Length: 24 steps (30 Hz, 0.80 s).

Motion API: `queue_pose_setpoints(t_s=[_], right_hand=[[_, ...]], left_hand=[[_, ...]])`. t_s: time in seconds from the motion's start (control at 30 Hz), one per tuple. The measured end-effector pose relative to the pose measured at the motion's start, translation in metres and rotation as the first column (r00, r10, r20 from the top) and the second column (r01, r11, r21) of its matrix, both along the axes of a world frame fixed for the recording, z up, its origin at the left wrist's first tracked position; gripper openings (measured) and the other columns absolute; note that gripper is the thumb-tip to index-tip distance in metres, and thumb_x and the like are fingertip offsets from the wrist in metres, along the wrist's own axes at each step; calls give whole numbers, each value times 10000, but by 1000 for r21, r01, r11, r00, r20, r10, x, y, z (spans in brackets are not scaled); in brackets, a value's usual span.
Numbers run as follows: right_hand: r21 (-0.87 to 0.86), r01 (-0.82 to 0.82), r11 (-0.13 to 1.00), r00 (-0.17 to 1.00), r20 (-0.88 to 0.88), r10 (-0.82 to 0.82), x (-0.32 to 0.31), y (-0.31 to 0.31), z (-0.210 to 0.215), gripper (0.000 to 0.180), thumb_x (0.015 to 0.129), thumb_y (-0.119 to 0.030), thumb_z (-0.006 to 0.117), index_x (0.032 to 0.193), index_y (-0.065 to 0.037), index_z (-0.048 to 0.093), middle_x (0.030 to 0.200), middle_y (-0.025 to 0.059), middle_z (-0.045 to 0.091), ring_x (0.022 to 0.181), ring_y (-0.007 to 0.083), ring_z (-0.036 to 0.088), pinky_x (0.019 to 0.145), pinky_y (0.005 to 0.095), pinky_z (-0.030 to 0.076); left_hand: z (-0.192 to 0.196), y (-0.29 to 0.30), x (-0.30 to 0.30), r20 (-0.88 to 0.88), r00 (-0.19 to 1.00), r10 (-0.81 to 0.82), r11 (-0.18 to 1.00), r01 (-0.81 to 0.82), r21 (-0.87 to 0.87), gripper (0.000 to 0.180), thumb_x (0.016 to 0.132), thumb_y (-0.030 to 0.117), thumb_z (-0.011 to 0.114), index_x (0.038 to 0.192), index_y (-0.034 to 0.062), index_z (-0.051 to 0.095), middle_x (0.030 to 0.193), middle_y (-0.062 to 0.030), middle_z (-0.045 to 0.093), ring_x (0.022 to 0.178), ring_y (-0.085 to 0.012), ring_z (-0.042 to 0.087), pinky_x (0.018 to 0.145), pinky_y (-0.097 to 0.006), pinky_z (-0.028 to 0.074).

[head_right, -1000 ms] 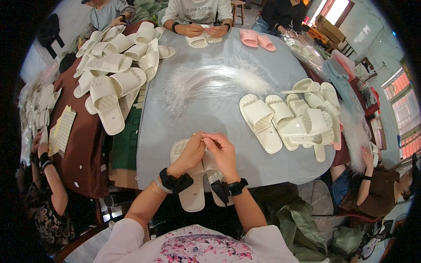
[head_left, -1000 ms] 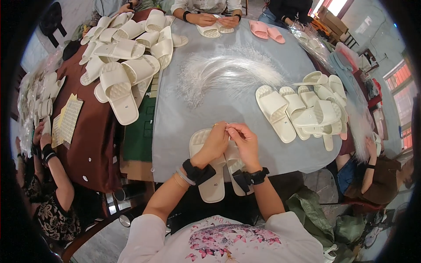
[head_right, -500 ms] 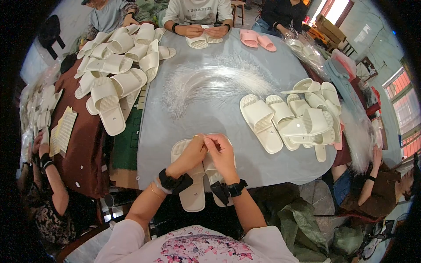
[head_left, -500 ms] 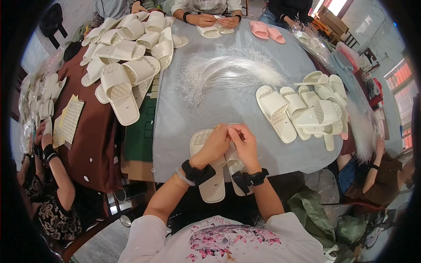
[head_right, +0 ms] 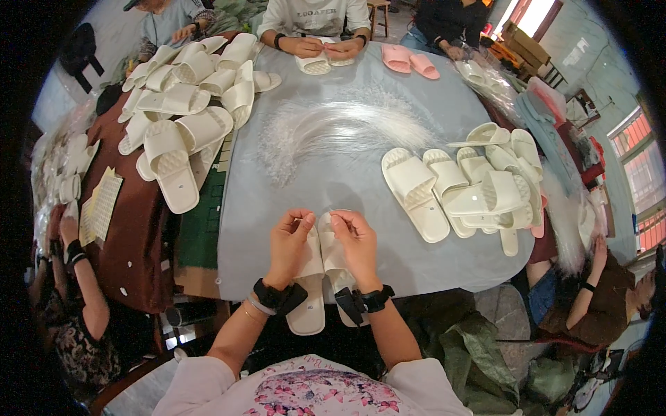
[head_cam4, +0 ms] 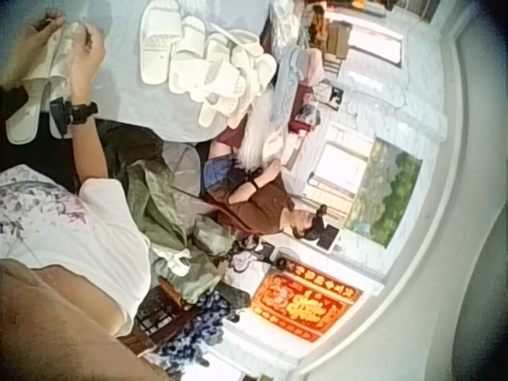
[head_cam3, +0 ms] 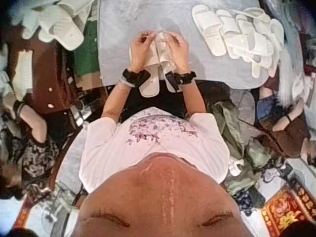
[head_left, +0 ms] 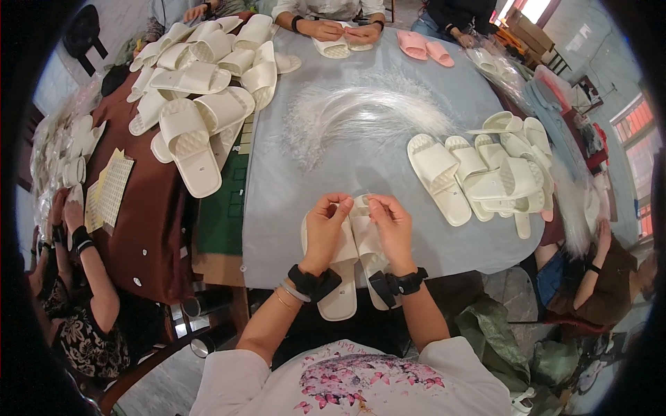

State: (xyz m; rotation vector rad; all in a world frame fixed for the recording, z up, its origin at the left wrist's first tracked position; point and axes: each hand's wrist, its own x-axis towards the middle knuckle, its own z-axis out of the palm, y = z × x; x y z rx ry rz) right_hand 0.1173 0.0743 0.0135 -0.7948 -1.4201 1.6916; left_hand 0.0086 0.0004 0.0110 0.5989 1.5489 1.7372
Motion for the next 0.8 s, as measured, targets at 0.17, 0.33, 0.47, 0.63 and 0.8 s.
queue_pose_setpoints(t_s=[0.17,0.33,0.47,0.63,0.8], right_hand=[[-42,30,999,1000,-8,-30,-2,-3,6,129,853,-95,575,952,-17,604,825,-17,573,710,40,488,622,185,404],[119,-23,993,999,40,19,-4,-3,0,100,839,-81,586,907,-9,601,809,-18,570,709,33,489,624,176,401],[137,-58,989,994,102,44,-4,-5,4,87,832,-77,592,884,-8,591,790,-22,557,685,29,480,615,172,396],[117,-54,992,995,89,43,-4,-4,2,81,825,-70,596,874,-7,585,773,-30,535,649,28,457,596,172,387],[123,-58,991,995,92,47,-4,-4,3,78,825,-67,593,874,-7,584,769,-32,531,650,28,455,593,172,384]], left_hand=[[5,0,3,135,988,74,976,-100,196,140,863,175,585,938,59,562,774,58,503,626,-9,382,533,-160,301],[4,0,5,102,994,34,975,-55,217,150,874,173,568,962,53,580,784,57,500,611,-1,350,513,-160,275],[7,-4,2,117,993,-15,989,-3,147,179,891,184,542,982,39,595,779,59,495,584,8,326,501,-151,254],[4,-2,3,180,984,-4,991,-20,133,207,908,216,510,964,28,577,745,62,471,569,6,319,496,-147,252],[3,-2,1,240,971,-24,988,-14,154,205,924,228,477,932,37,550,717,59,448,587,-2,333,516,-149,274]])
